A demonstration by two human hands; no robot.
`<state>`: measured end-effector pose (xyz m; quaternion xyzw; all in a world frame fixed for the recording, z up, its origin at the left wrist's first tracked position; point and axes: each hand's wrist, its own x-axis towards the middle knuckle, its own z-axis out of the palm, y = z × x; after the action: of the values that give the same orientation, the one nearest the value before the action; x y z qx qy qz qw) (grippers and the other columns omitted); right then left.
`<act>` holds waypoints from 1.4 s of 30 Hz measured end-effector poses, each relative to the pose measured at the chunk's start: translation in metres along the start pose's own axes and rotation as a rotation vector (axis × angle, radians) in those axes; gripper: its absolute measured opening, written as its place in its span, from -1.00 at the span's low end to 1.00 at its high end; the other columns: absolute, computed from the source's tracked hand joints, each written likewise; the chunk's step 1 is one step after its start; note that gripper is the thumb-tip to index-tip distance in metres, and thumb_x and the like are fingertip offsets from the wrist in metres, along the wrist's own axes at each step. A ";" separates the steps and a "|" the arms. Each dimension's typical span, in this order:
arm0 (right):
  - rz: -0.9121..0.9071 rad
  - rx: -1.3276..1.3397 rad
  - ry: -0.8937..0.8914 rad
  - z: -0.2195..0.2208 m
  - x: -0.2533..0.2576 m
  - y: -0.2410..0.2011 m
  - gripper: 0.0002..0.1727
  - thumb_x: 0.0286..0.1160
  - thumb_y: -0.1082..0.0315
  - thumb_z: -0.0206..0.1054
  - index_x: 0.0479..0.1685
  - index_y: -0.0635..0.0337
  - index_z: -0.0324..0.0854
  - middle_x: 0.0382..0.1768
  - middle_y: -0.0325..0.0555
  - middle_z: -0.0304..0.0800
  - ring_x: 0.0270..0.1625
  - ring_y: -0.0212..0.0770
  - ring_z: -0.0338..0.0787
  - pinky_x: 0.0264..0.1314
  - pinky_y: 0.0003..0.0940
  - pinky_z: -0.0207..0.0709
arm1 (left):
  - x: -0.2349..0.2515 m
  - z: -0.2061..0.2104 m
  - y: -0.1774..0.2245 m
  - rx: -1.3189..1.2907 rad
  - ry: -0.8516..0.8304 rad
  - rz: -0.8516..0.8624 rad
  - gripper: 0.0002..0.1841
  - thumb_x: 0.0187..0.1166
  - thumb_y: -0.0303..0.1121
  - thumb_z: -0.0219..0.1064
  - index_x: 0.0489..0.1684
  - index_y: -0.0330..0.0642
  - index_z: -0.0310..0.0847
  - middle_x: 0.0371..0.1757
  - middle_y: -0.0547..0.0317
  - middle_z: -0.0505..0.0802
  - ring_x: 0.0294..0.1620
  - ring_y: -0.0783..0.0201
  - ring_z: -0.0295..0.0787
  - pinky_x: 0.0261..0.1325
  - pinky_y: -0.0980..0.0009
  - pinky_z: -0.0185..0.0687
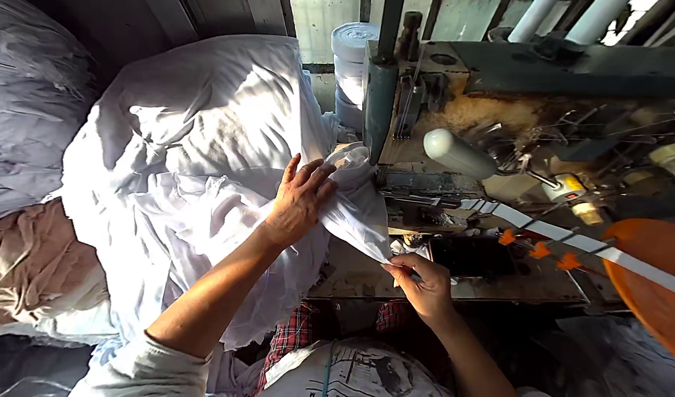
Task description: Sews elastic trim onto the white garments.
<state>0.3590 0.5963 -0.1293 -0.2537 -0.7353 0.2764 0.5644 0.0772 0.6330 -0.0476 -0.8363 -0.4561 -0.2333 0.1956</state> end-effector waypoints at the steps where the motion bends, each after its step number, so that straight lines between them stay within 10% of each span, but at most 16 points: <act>1: 0.008 -0.003 0.003 0.001 0.005 0.002 -0.88 0.45 0.45 0.46 -0.23 0.39 0.77 -0.40 -0.11 0.85 -0.46 -0.56 0.74 -0.33 -0.72 0.66 | 0.002 0.004 -0.004 -0.033 0.020 -0.024 -0.78 0.52 -0.52 0.19 -0.05 -0.31 0.73 0.35 -0.25 0.76 0.51 -0.31 0.59 0.61 -0.42 0.12; 10: -0.002 0.041 0.039 0.015 0.057 0.021 -0.86 0.45 0.48 0.45 -0.23 0.46 0.75 -0.43 -0.14 0.85 -0.50 -0.59 0.72 -0.38 -0.70 0.65 | 0.017 0.019 -0.040 -0.181 0.252 -0.223 -0.73 0.31 -0.42 0.39 -0.10 -0.42 0.66 0.19 -0.30 0.80 0.18 -0.24 0.79 0.16 -0.11 0.65; 15: 0.025 0.019 0.079 0.020 0.067 0.027 -0.86 0.46 0.51 0.43 -0.16 0.46 0.76 -0.41 -0.13 0.86 -0.56 -0.55 0.73 -0.49 -0.65 0.68 | 0.012 0.026 -0.051 -0.228 0.215 -0.268 -0.69 0.25 -0.55 0.38 -0.03 -0.43 0.63 0.22 -0.28 0.78 0.27 -0.21 0.74 0.32 -0.07 0.60; 20: 0.097 0.141 0.071 0.021 0.063 0.025 -0.79 0.40 0.56 0.46 -0.05 0.50 0.69 -0.24 -0.09 0.90 -0.55 -0.54 0.75 -0.48 -0.62 0.72 | 0.002 -0.002 -0.035 -0.100 -0.120 -0.435 -0.38 0.17 -0.53 0.58 0.35 -0.44 0.57 0.44 -0.44 0.64 0.56 -0.49 0.43 0.50 -0.43 0.26; 27: 0.064 0.115 0.093 0.024 0.058 0.029 -0.83 0.38 0.62 0.40 -0.08 0.50 0.72 -0.29 0.02 0.87 -0.54 -0.46 0.75 -0.45 -0.55 0.72 | 0.036 0.010 0.031 -0.314 -0.121 0.219 -0.62 0.52 -0.28 0.12 0.09 -0.21 0.80 0.25 0.04 0.85 0.46 0.01 0.68 0.68 -0.23 0.20; 31: 0.027 0.056 0.055 0.023 0.053 0.033 -0.79 0.39 0.61 0.41 -0.02 0.46 0.75 -0.11 0.08 0.87 -0.42 -0.39 0.80 -0.34 -0.51 0.77 | 0.037 0.012 0.028 -0.248 -0.095 0.250 -0.76 0.52 -0.36 0.15 -0.39 -0.20 0.77 -0.36 0.06 0.76 -0.19 0.01 0.74 0.04 0.00 0.56; 33: 0.003 -0.003 0.042 0.022 0.050 0.035 -0.76 0.39 0.58 0.41 0.02 0.41 0.75 -0.09 0.08 0.86 -0.39 -0.38 0.80 -0.30 -0.50 0.75 | 0.030 0.010 0.033 -0.259 -0.088 0.240 -0.76 0.47 -0.43 0.16 -0.32 -0.19 0.81 -0.27 0.07 0.76 -0.17 0.03 0.73 -0.16 0.11 0.59; 42: -0.229 -0.404 -0.077 0.010 0.046 0.030 -0.79 0.55 0.40 0.35 0.01 0.31 0.76 0.10 0.12 0.88 -0.24 -0.26 0.88 -0.27 -0.48 0.71 | 0.003 0.023 0.054 -0.172 0.046 0.163 -0.67 0.61 -0.46 0.12 0.10 -0.16 0.83 0.09 0.04 0.85 0.10 0.05 0.74 0.09 0.15 0.55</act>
<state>0.3400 0.6485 -0.1207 -0.2657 -0.8207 0.0676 0.5013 0.1298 0.6201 -0.0710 -0.8786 -0.3605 -0.2738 0.1519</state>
